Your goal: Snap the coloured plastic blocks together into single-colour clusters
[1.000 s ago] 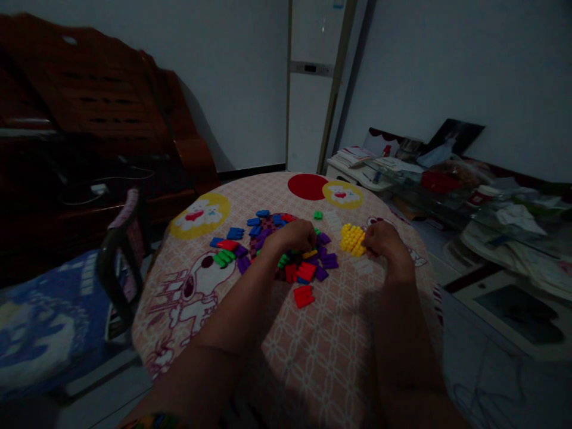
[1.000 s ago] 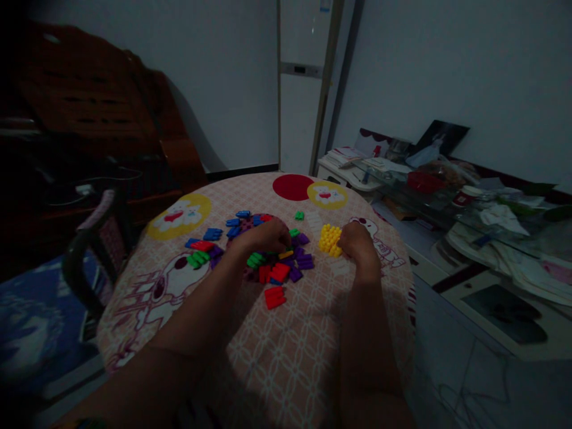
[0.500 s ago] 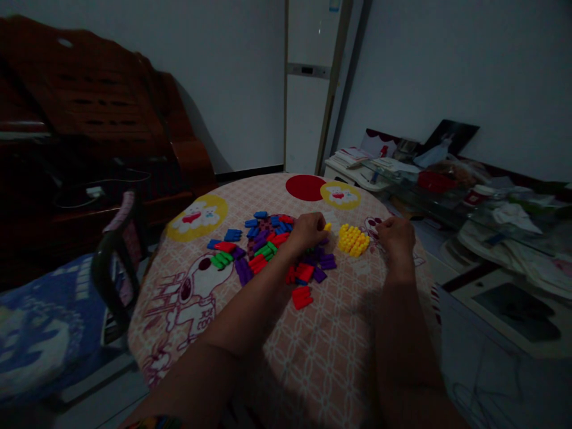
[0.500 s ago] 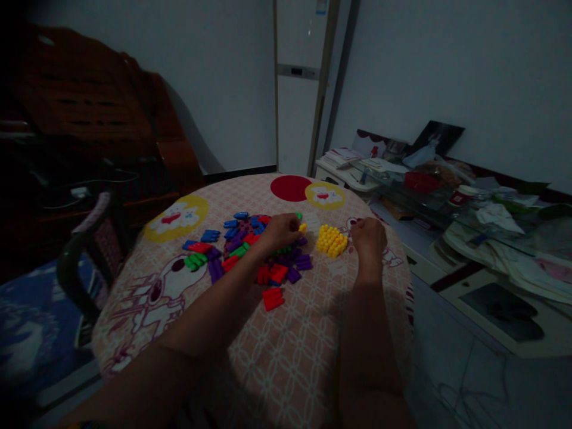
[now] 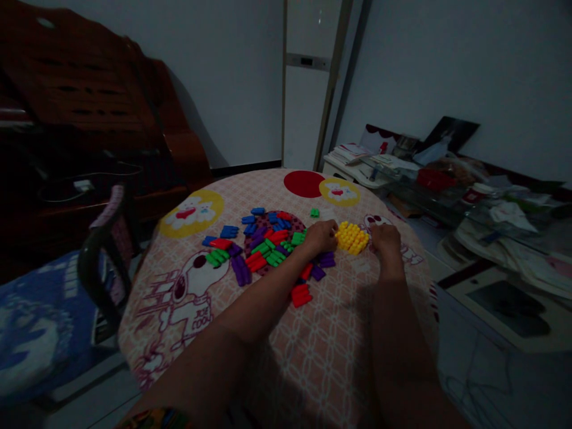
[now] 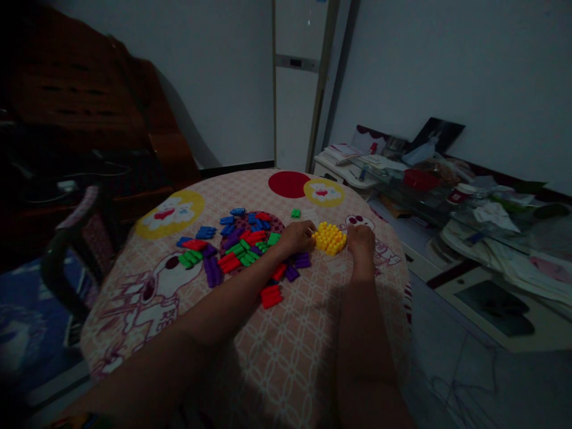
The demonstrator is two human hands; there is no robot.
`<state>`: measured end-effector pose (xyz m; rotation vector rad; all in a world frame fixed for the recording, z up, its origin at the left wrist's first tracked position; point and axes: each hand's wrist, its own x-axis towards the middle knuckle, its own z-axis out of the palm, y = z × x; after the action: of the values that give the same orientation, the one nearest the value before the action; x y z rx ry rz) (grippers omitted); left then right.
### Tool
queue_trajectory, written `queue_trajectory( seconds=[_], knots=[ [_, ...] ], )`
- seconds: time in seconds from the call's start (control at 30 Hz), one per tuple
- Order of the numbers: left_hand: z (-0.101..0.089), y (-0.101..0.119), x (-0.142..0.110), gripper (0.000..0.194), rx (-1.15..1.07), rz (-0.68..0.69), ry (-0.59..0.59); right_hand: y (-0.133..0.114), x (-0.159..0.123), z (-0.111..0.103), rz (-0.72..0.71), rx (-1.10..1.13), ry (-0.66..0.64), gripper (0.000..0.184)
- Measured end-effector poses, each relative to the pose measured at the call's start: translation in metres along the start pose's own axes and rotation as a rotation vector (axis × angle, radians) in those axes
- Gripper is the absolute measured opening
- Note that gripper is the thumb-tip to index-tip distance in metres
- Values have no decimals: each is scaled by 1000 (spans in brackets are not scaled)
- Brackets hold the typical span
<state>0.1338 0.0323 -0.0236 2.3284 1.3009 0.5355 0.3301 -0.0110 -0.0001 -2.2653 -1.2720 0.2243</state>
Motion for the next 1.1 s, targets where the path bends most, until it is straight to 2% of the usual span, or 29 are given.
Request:
queue_trajectory(
  seconds=[0.1, 0.23, 0.33, 0.6, 0.87, 1.1],
  knots=[
    [1, 1, -1, 45, 82, 32, -33, 0, 2, 2, 49, 35, -103, 56],
    [1, 3, -3, 41, 171, 43, -33, 1, 4, 5, 80, 139, -167, 55],
    [1, 2, -3, 43, 142, 41, -24, 3, 5, 7, 71, 200, -169, 52],
    [1, 5, -2, 54, 100, 40, -52, -1, 3, 7, 45, 145, -177, 50],
    [0, 5, -6, 52, 138, 49, -1, 0, 3, 8, 45, 151, -187, 48],
    [-2, 6, -7, 51, 109, 28, -14, 5, 5, 11, 67, 212, -186, 46]
  ],
)
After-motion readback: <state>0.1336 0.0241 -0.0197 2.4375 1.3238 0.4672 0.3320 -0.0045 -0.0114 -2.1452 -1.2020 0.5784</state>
